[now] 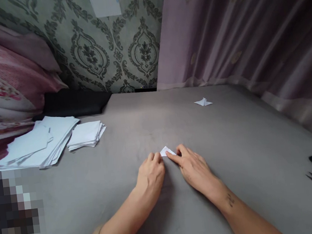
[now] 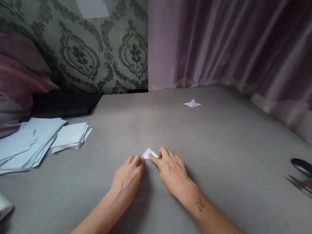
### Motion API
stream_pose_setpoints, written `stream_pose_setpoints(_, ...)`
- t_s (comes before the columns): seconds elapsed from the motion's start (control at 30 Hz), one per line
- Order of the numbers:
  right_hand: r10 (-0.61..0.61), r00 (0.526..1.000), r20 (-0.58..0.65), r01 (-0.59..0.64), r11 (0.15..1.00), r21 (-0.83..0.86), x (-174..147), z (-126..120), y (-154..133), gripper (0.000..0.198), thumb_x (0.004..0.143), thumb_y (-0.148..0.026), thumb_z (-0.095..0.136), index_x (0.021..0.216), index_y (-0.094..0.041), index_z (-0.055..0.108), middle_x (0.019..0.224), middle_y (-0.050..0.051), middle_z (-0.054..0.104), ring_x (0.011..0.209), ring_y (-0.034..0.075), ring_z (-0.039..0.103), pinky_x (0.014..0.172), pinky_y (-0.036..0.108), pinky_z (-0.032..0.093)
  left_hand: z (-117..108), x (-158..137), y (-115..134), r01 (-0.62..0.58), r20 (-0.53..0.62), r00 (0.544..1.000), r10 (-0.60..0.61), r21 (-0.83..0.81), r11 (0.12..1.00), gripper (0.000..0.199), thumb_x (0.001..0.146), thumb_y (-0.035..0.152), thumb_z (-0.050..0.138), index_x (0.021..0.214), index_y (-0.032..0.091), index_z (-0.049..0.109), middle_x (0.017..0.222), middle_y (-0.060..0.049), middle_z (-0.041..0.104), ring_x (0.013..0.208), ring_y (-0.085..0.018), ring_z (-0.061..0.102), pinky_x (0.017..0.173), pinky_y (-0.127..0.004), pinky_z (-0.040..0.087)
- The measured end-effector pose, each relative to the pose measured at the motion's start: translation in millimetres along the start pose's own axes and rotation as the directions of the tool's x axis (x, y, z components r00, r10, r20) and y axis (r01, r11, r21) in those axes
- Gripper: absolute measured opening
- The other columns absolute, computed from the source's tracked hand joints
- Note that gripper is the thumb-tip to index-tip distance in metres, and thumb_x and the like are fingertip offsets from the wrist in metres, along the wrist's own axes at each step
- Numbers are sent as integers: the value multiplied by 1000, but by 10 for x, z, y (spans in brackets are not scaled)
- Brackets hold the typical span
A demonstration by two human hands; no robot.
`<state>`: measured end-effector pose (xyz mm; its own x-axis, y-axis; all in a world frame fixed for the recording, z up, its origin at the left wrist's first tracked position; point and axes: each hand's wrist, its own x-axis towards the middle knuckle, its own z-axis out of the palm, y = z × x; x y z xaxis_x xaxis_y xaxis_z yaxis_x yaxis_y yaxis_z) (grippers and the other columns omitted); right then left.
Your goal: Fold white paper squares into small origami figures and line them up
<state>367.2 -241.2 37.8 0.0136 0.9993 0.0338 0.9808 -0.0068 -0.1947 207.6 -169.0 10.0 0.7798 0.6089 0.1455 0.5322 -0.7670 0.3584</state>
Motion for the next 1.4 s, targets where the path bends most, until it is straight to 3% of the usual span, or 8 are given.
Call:
stream_pose_setpoints(0.33, 103, 995, 17, -104, 994, 45, -93, -151, 4, 37, 94, -15, 40, 108, -33, 69, 98, 5, 60, 77, 16, 62, 60, 27, 37, -218, 12, 94, 81, -23, 997, -78, 156, 984, 18, 84, 13, 45, 71, 18, 57, 79, -10, 57, 74, -22, 54, 59, -31, 46)
stream_pose_setpoints(0.57, 130, 991, -44, -125, 987, 103, -52, -115, 71, 32, 89, -15, 45, 104, -29, 70, 98, 4, 64, 76, 17, 63, 60, 27, 39, -15, 115, -97, 94, -227, 967, -117, -112, 989, 27, 83, 31, 60, 107, 20, 54, 100, -8, 58, 93, -22, 55, 80, -34, 48)
stream_pose_setpoints(0.77, 195, 977, -87, -169, 954, 247, 52, -59, 118, 28, 90, -26, 43, 98, -23, 69, 96, 7, 69, 84, 23, 65, 73, 33, 46, -13, 149, -141, 5, -235, 971, -53, -204, 979, 11, 85, 18, 55, 92, 19, 64, 101, -8, 57, 93, -19, 54, 84, -32, 47)
stream_pose_setpoints(0.87, 376, 924, -76, -281, 799, 532, 138, -62, 140, 30, 86, -39, 50, 100, -19, 67, 94, 10, 71, 79, 23, 67, 73, 35, 50, -74, 155, -110, -3, -277, 959, -61, -225, 974, 17, 85, 14, 51, 94, 20, 65, 101, -8, 56, 95, -18, 54, 85, -31, 47)
stream_pose_setpoints(0.97, 506, 854, 121, -374, 436, 819, 203, -86, 122, 42, 80, -49, 57, 105, -15, 63, 99, 13, 70, 80, 23, 68, 62, 31, 54, -111, 154, -85, -36, -323, 943, -73, -320, 947, 20, 87, 13, 49, 96, 18, 66, 105, -9, 57, 95, -17, 57, 85, -28, 48)
stream_pose_setpoints(1.1, 342, 871, 353, -399, 74, 914, 212, -83, 50, 45, 74, -47, 69, 107, -16, 63, 101, 11, 70, 78, 18, 68, 60, 25, 54, -93, 141, -82, -124, -324, 946, -23, -426, 896, 23, 88, 11, 46, 95, 19, 66, 118, -10, 55, 98, -15, 61, 86, -27, 49)
stream_pose_setpoints(1.23, 248, 908, 338, -343, -28, 939, 185, -38, 9, 42, 64, -42, 78, 97, -16, 69, 87, 6, 71, 71, 14, 64, 58, 22, 52, -54, 143, -69, -196, -390, 921, -16, -498, 845, 19, 85, 10, 48, 94, 18, 63, 112, -10, 57, 103, -17, 60, 90, -31, 48)
stream_pose_setpoints(1.4, 232, 935, 267, -266, -35, 963, 172, -43, 20, 42, 66, -44, 76, 96, -16, 69, 86, 4, 69, 75, 14, 62, 60, 22, 50, -130, 126, 10, -161, -334, 942, -38, -549, 820, 28, 76, 3, 46, 96, 17, 60, 117, -12, 55, 111, -21, 56, 97, -37, 44)
